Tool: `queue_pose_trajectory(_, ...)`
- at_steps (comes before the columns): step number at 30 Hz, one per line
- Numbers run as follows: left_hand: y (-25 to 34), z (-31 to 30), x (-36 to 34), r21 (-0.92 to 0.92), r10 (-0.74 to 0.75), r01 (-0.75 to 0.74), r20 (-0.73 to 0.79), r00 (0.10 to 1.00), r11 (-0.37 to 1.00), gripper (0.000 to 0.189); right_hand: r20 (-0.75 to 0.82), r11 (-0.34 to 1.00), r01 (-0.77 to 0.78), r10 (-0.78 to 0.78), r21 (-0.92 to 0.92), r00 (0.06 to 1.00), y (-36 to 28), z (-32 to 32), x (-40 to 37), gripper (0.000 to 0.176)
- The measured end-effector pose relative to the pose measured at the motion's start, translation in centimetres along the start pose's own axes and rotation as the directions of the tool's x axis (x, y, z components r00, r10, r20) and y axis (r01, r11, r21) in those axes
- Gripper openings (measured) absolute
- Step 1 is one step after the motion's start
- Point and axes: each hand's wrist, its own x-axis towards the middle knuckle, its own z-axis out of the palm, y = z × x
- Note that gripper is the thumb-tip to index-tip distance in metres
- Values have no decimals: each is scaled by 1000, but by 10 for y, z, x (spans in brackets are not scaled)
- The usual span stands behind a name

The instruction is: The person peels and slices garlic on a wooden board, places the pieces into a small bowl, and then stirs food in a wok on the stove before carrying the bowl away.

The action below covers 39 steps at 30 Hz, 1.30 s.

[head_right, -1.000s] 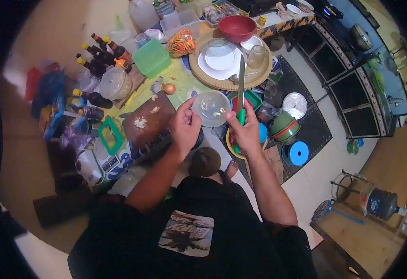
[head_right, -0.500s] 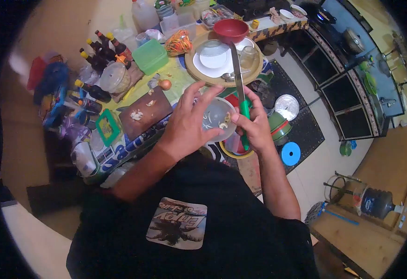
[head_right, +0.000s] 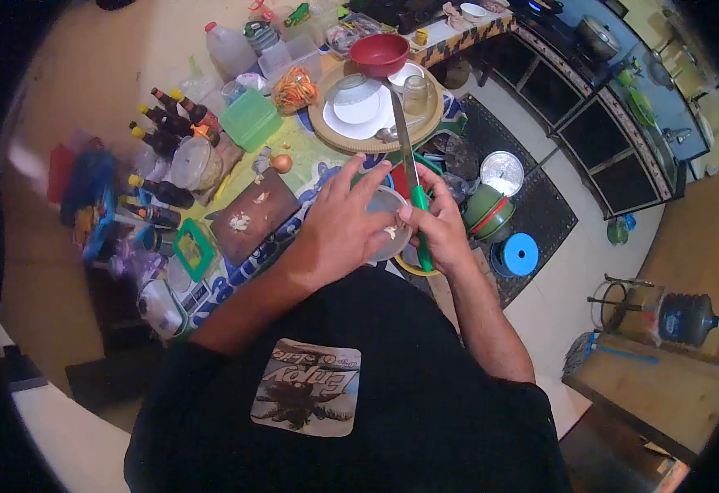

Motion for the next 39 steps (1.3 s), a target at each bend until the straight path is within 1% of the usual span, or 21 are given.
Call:
queue_pose_trajectory(4,-10,3,-2,-5,-26,26,-29,999,1000,15,-12,1000,2,-2,7,1000,2,4,-3,73)
queue_pose_trajectory(8,-11,-1,-8,38,-26,26,-2,1000,999,17,-35,1000,-20,20,6,999,5,7,-8,70)
queue_pose_trajectory(11,-8,-1,-9,-25,13,-15,-73,997,1000,19,-45,997,-50,52,54,998,5,11,-12,70)
queue_pose_trajectory(13,-4,-5,-9,-76,113,-113,4,994,991,21,-41,998,-36,38,48,998,8,12,-14,69)
queue_pose_trajectory(14,-4,-3,-9,-77,119,-119,4,993,990,21,-32,999,-26,27,43,999,9,11,-16,69)
queue_pose_trajectory(16,-7,1,-9,3,81,-82,94,992,997,22,-45,999,-29,30,32,999,11,12,-18,69)
queue_pose_trajectory(19,-7,-3,-9,30,20,-25,161,987,999,22,-63,998,-54,56,34,996,13,10,-24,69)
queue_pose_trajectory(23,-7,-2,-9,19,16,-19,160,987,1000,22,-74,997,-61,64,48,995,14,9,-31,67)
queue_pose_trajectory(25,-11,4,-8,-81,41,-36,65,997,996,21,-95,998,-53,56,36,994,13,10,-34,66)
queue_pose_trajectory(26,-13,5,-6,-81,39,-34,64,997,996,21,-107,999,-50,52,22,993,13,10,-36,65)
queue_pose_trajectory(27,-17,3,-7,-208,24,-32,-41,999,978,19,-81,998,-60,62,20,995,15,10,-38,65)
queue_pose_trajectory(28,-26,-4,-14,-310,-22,-26,-152,988,950,18,-175,997,-76,73,-10,982,18,10,-39,64)
queue_pose_trajectory(29,-37,-7,-24,-274,-77,28,-169,983,961,18,-249,994,-97,84,-43,965,23,12,-37,64)
queue_pose_trajectory(31,-58,0,-46,-454,-203,83,-222,954,887,16,-196,993,-113,107,-21,975,28,13,-34,64)
queue_pose_trajectory(32,-73,15,-66,-459,-249,109,-257,934,882,16,-136,990,-134,129,-30,982,36,12,-32,64)
queue_pose_trajectory(33,-90,31,-92,-445,-290,147,-272,917,883,16,-144,983,-181,177,-11,974,46,8,-28,63)
queue_pose_trajectory(34,-105,49,-118,-471,-443,341,-122,888,813,16,-165,974,-225,223,7,961,57,6,-24,62)
queue_pose_trajectory(35,-119,67,-143,-473,-570,516,34,821,714,17,-141,971,-238,235,-5,962,71,6,-18,62)
queue_pose_trajectory(37,-144,92,-197,-373,-681,682,160,715,629,19,-112,965,-261,259,-4,959,94,5,-8,59)
queue_pose_trajectory(38,-161,117,-232,-293,-714,681,-10,700,672,24,-119,945,-322,313,-61,942,98,10,-4,57)
queue_pose_trajectory(39,-178,137,-262,-204,-714,684,-181,677,700,32,-106,943,-324,316,-72,943,104,18,1,57)
